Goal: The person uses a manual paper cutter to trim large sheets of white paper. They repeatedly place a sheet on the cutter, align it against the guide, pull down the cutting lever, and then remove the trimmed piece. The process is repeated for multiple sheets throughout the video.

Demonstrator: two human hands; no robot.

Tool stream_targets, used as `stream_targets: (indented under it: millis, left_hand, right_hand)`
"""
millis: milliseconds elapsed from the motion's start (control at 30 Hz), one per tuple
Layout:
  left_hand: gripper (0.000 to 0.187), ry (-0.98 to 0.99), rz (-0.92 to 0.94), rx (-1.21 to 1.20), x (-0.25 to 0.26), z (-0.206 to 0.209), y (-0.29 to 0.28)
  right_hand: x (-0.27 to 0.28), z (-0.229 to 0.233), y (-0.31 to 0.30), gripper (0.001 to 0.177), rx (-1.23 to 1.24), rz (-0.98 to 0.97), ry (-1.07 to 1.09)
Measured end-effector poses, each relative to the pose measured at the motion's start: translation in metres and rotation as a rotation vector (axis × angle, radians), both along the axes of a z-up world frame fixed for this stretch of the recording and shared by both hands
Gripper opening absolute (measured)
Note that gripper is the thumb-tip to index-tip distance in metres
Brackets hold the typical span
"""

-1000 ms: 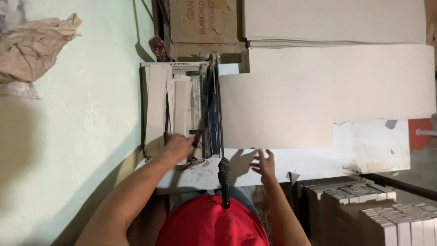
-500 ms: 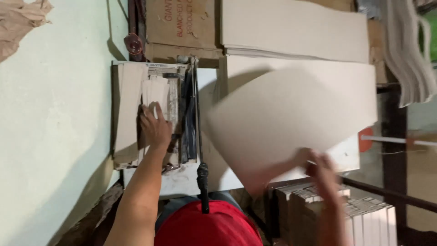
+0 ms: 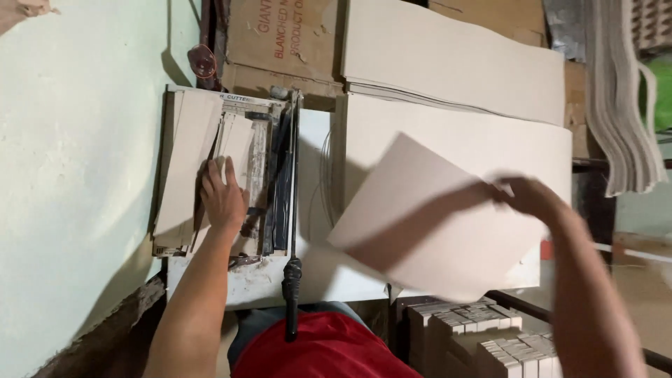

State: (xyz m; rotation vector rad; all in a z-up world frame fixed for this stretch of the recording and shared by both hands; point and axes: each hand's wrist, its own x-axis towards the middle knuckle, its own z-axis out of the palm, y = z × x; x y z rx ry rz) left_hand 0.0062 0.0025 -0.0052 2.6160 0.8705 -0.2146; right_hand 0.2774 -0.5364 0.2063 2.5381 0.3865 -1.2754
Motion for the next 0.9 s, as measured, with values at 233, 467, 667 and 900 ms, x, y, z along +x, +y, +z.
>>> stream_targets:
  millis: [233,467,667,900]
  left_hand:
    - [0.081,0.047,-0.169,0.038,-0.054,0.053,-0.029]
    - [0.081,0.176,-0.230,0.005,-0.114,0.063,-0.047]
    - [0.077,0.339,-0.362,-0.082,-0.116,0.064,-0.040]
    - [0.067,0.443,-0.434,-0.123,-0.085,0.062,-0.035]
  right_hand:
    - [-0.092,-0.174,0.032,0.038,0.467,-0.425,-0.578]
    - [-0.322,-0.322,0.017,0.069,0.699,-1.968,-0.225]
    - [-0.292,-0.297,0.085,0.043,1.095,-2.112,-0.114]
    - [-0.349,-0.294,0.170,0.036,1.128,-2.093,-0.036]
